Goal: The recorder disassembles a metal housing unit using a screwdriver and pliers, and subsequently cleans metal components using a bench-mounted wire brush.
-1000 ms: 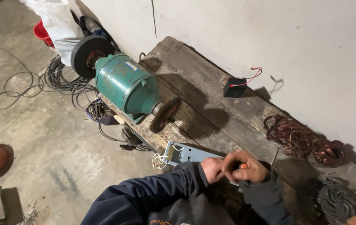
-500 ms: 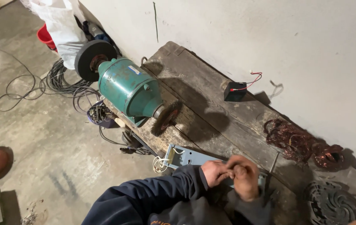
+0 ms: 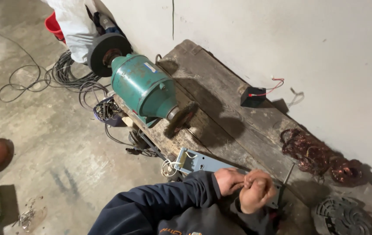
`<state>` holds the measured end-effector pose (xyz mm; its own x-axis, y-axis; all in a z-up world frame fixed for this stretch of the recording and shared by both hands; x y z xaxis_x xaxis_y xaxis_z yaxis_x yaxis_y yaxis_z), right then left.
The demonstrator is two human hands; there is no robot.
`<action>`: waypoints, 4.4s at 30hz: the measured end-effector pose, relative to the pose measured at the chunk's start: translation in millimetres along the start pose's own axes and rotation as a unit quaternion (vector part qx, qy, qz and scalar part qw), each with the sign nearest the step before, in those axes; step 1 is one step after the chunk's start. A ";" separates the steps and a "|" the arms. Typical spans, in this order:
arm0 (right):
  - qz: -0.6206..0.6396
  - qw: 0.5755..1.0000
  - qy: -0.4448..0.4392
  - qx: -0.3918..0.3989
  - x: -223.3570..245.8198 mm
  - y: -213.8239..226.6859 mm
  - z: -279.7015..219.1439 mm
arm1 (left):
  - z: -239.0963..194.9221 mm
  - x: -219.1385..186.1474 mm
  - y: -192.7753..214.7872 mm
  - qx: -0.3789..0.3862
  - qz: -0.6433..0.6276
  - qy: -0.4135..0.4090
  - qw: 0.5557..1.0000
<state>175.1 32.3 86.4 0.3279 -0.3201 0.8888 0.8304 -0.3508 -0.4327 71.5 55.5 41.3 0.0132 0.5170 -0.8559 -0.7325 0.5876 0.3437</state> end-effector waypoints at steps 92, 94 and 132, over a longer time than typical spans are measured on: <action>-0.039 0.813 -0.309 0.492 -1.7 -26.4 43.7 | -13.7 20.8 -16.3 -0.002 0.072 0.010 0.997; -0.020 0.798 -0.341 0.497 -14.7 -22.2 45.0 | -10.5 12.8 -9.6 -0.013 0.065 -0.001 0.998; 0.076 0.818 -0.264 0.506 -4.5 -42.8 40.1 | -21.2 36.2 -24.6 -0.011 0.058 0.024 0.998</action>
<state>156.2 84.1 106.9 0.3885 0.2251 0.8935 0.6219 0.6515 -0.4345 75.6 46.6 -6.3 -0.1050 0.5505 -0.8282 -0.7423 0.5109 0.4337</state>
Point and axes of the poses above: each hand's wrist, its own z-axis towards the middle knuckle, its own y-axis out of the back of the hand, x = y × z, the point moved 8 cm from there along z, towards the middle knuckle, and after that the axes turned 7 degrees about -y, right-handed, at the moved point
